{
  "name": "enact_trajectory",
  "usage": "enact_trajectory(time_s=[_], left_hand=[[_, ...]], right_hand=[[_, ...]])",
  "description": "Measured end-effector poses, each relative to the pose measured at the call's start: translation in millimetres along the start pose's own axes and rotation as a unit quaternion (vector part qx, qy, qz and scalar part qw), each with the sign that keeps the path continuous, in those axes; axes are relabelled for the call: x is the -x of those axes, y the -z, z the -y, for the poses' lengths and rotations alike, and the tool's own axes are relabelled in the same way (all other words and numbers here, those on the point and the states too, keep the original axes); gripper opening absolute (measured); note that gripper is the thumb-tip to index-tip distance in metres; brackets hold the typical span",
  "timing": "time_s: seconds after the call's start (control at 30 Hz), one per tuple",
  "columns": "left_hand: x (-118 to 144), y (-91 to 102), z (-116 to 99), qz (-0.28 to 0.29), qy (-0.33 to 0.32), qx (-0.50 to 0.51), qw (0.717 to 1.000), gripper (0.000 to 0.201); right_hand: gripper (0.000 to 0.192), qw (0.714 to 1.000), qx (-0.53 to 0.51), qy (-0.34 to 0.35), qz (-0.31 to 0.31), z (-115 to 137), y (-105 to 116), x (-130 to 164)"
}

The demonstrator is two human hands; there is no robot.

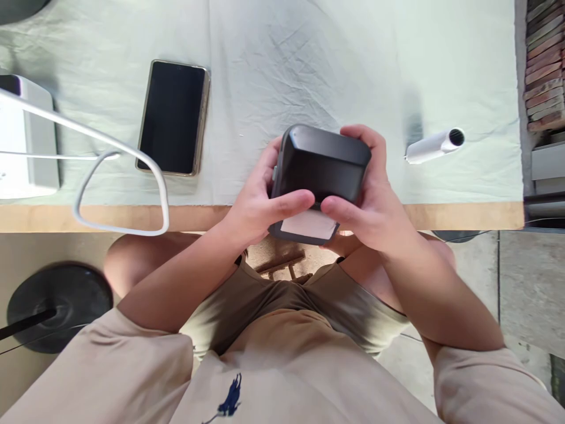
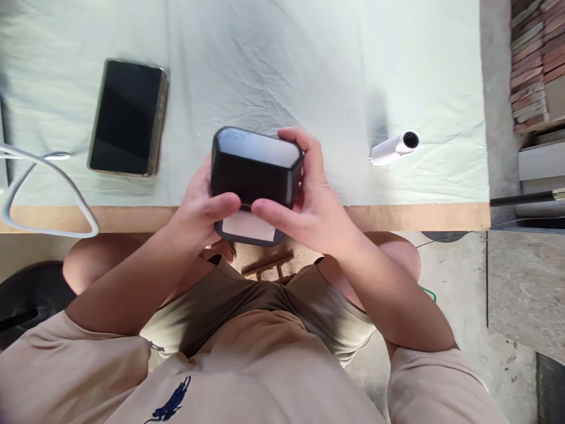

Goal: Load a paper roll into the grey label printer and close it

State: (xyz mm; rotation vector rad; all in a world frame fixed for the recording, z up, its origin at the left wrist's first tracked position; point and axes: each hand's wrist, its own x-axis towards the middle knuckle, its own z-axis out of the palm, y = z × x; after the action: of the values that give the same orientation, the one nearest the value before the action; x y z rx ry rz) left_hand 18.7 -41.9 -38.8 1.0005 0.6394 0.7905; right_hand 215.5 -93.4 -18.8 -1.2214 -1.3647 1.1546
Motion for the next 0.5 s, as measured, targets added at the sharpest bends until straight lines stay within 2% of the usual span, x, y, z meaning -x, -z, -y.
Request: enact_trajectory(time_s=[0.1, 0.2, 0.33, 0.5], left_hand=[[2, -0.4, 2, -0.02, -0.009, -0.028, 0.999, 0.076], [3, -0.7, 2, -0.028, -0.004, -0.03, 0.999, 0.073], [1, -2.7, -1, 0.008, 0.002, 0.007, 1.0, 0.071], [-2, -6.5, 0, 0.037, -0.035, 0.032, 0.998, 0.049]], right_hand=[[0.079, 1.0, 0.005, -0.023, 0.0, 7, -3, 3], [0.078, 1.0, -0.005, -0.027, 0.0, 7, -2, 3], [0.075, 1.0, -0.005, -0.026, -0.009, 0, 4, 1], [0.068, 0.999, 0.001, -0.049, -0.008, -2, 13, -1]])
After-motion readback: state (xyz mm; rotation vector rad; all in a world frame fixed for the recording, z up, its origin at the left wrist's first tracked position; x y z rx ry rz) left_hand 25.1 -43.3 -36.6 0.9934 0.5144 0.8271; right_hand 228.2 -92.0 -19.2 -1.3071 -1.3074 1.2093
